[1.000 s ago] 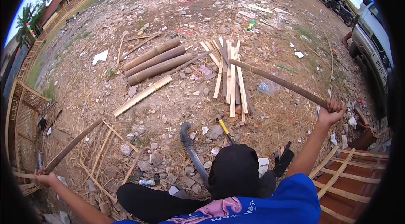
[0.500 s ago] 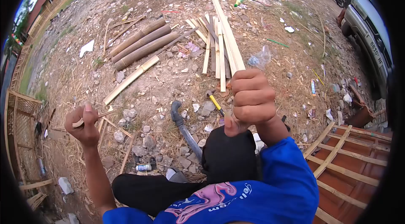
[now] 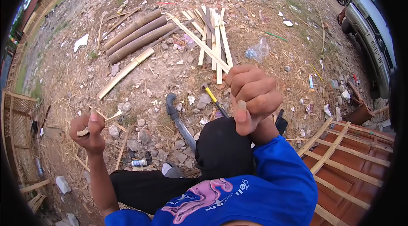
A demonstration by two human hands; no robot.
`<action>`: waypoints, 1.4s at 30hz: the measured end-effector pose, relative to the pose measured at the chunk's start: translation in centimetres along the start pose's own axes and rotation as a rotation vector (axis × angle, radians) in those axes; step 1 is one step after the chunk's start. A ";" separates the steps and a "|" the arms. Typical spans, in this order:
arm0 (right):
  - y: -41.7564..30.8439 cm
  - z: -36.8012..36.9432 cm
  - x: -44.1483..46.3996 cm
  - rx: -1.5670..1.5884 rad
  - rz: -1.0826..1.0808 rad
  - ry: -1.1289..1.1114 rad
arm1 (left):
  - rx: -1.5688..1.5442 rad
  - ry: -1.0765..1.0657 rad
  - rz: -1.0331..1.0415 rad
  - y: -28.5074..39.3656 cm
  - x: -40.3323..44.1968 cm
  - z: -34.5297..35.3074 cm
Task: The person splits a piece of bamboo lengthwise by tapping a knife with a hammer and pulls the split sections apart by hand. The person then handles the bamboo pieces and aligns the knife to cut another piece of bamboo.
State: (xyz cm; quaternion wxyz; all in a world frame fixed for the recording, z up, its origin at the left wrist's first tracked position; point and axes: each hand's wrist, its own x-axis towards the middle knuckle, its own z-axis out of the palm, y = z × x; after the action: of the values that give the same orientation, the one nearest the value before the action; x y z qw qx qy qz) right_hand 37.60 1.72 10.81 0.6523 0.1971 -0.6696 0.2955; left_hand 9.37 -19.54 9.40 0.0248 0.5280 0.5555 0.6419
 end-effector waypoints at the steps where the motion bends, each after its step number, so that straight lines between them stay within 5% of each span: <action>1: -0.1 0.2 0.0 0.005 0.006 0.013 | 0.016 -0.022 0.020 0.0 0.0 -0.1; 17: -0.1 1.1 -2.3 0.227 0.159 0.172 | 0.048 0.046 -0.033 -1.7 -1.4 0.0; 20: -0.2 0.8 -2.5 0.170 0.162 0.083 | 0.237 -0.064 0.080 -0.8 -0.9 1.0; 21: -0.1 0.8 -2.9 0.136 0.190 0.064 | 0.400 -0.117 0.272 0.0 -0.2 1.9; 29: 0.7 2.7 -3.6 0.084 0.281 -0.173 | 0.101 -0.435 0.573 2.3 1.1 7.2; 38: 2.6 6.2 -2.4 0.274 0.343 -0.646 | -0.132 -0.564 0.652 4.7 0.9 8.6; 42: 4.0 7.8 -4.5 0.218 0.339 -0.659 | -0.152 -0.644 0.607 6.2 0.9 7.4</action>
State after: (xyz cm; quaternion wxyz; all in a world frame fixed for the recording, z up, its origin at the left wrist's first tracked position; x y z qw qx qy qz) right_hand 29.44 -0.89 6.02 0.3194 0.2364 -0.8310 0.3893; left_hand 17.63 -16.23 13.28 0.0457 0.8367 0.2904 0.4621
